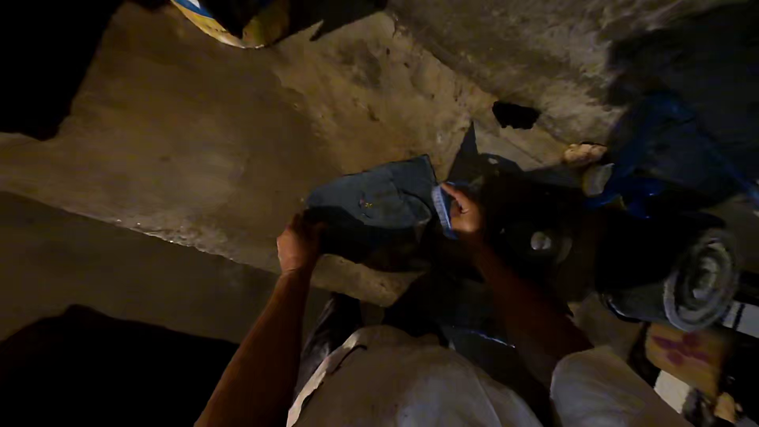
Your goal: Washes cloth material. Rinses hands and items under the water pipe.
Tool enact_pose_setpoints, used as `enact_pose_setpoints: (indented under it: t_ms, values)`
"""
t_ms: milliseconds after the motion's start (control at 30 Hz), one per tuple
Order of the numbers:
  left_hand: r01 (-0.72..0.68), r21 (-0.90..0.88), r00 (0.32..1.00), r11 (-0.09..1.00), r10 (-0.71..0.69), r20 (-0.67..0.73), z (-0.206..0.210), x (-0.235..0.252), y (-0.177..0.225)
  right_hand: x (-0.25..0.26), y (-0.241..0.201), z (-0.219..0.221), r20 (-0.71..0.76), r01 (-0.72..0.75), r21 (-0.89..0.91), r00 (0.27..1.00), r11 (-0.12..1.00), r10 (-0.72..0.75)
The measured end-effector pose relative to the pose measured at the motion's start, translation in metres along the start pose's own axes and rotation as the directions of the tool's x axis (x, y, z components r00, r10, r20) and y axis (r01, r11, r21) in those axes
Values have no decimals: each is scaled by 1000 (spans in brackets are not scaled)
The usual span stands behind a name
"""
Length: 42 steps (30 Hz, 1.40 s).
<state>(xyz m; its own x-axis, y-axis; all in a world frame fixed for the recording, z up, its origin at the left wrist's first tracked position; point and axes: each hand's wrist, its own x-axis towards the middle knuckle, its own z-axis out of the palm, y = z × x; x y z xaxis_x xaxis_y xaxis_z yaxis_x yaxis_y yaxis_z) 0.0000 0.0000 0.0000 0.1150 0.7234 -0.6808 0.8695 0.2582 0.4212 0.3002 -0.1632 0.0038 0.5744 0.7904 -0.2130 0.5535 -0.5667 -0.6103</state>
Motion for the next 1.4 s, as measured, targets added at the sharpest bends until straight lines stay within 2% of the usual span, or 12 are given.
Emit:
enact_pose_setpoints:
  t_ms: [133,267,500,600,700,800,900,967,1067,1200,1300,1400]
  values:
    - [-242,34,968,970,243,-64,20,-25,-15,-19,-65,33,16,-2,172,1000,985,-1]
    - [-669,229,727,707,686,8,64,-47,-41,-41,-123,81,303,12,52,953,999,-27]
    - [-706,286,643,648,756,-125,73,-41,-46,-51,-148,94,560,1,-143,825,990,80]
    - [-669,282,685,688,718,-125,67,-40,-54,-69,-111,106,421,184,-18,893,983,-160]
    - [-662,239,703,710,699,-130,67,-37,-56,-48,-57,66,411,-34,157,911,987,-33]
    - [-656,227,717,719,689,-109,69,-39,-57,-17,21,25,51,62,-85,997,994,-58]
    - [-656,217,717,723,686,-122,67,-36,-49,-6,-38,4,96,-116,-45,988,992,120]
    - [-649,225,726,727,680,-104,66,-39,-51,-33,-99,40,279,-105,54,956,993,86]
    - [-641,263,735,721,676,-59,63,-35,-50,-50,-104,79,487,-4,60,873,998,-26]
    - [-611,281,778,740,627,42,52,-45,-39,2,-14,30,159,31,-163,987,986,-5]
    - [-734,277,636,620,771,-41,33,-49,-16,33,-9,-17,6,-204,-203,978,958,209]
    - [-827,252,495,502,863,-97,5,-57,4,11,-33,-26,124,-90,-218,985,972,119]
